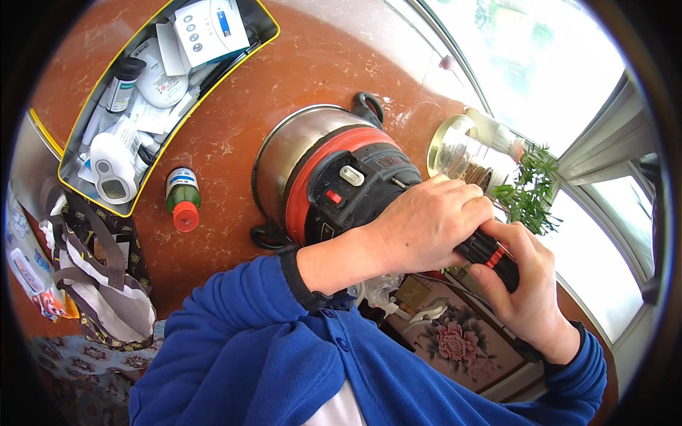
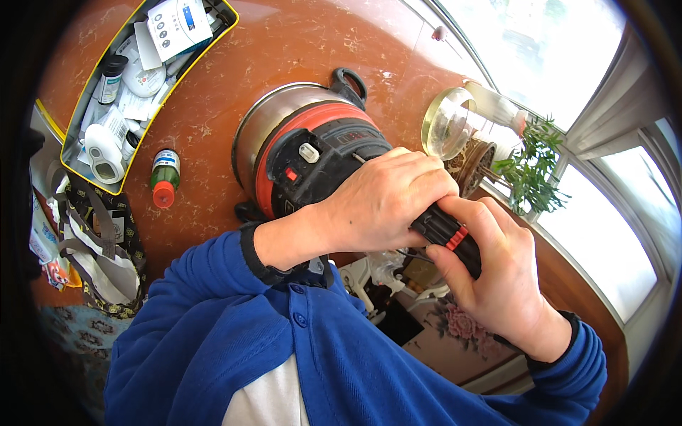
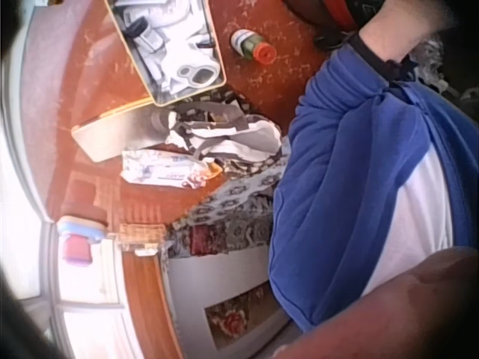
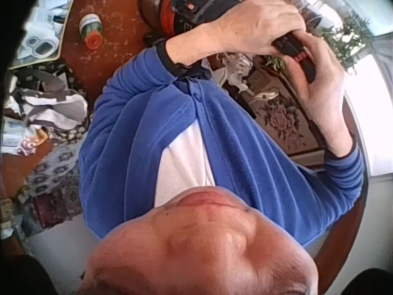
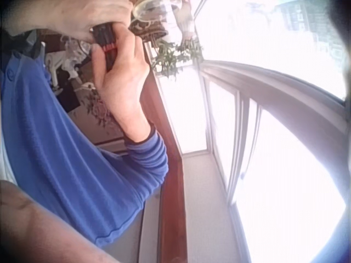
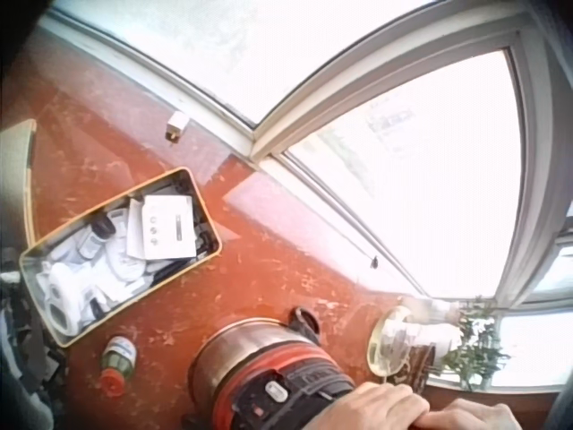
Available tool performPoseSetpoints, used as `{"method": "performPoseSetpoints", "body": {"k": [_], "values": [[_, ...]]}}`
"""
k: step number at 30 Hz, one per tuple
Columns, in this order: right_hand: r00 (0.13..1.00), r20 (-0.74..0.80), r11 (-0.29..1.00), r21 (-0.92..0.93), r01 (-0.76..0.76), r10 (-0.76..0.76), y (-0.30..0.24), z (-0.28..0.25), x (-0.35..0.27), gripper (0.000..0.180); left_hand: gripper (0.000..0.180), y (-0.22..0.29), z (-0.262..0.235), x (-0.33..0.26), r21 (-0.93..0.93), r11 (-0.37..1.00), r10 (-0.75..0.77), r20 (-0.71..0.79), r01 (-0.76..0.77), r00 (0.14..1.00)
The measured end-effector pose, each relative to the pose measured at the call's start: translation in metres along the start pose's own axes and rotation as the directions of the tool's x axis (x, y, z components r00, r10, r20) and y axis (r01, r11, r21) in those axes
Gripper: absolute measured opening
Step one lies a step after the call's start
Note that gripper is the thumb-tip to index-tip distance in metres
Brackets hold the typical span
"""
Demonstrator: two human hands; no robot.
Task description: The person uses a screwdriver to remove screws from the lid and side of a pressure cooker, wipes the lid with a tissue, and removes a small white plastic component. The person then walks to a drawer, opens it, and rummages through items.
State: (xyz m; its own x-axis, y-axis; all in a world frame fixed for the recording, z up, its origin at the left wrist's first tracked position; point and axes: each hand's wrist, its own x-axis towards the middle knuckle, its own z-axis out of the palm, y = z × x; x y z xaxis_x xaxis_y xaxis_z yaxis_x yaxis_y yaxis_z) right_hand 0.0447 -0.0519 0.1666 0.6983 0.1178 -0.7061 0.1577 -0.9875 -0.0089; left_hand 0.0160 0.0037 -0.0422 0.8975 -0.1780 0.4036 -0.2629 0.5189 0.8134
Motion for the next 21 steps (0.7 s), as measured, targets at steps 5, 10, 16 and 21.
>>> {"method": "performPoseSetpoints", "body": {"k": [5,10,16,21], "values": [[0.993,-0.02,0.983,0.143,-0.112,0.116,-0.002,0.005,-0.004,0.041,0.047,-0.001,-0.003,0.0,-0.04,0.999,-0.025,0.04,0.027,0.999],[0.926,0.088,0.82,0.439,-0.367,0.367,-0.01,0.003,0.0,0.035,0.046,0.0,-0.001,0.002,0.044,0.999,0.024,-0.043,-0.022,0.999],[0.683,0.416,0.221,0.734,-0.642,0.6,-0.022,-0.007,0.002,0.027,0.015,0.016,0.016,0.0,0.344,0.931,0.221,-0.273,-0.12,0.936],[0.804,0.359,0.532,0.611,-0.587,0.475,-0.017,-0.014,0.0,0.054,0.015,0.01,0.013,0.0,0.356,0.925,0.201,-0.167,-0.131,0.965]]}}
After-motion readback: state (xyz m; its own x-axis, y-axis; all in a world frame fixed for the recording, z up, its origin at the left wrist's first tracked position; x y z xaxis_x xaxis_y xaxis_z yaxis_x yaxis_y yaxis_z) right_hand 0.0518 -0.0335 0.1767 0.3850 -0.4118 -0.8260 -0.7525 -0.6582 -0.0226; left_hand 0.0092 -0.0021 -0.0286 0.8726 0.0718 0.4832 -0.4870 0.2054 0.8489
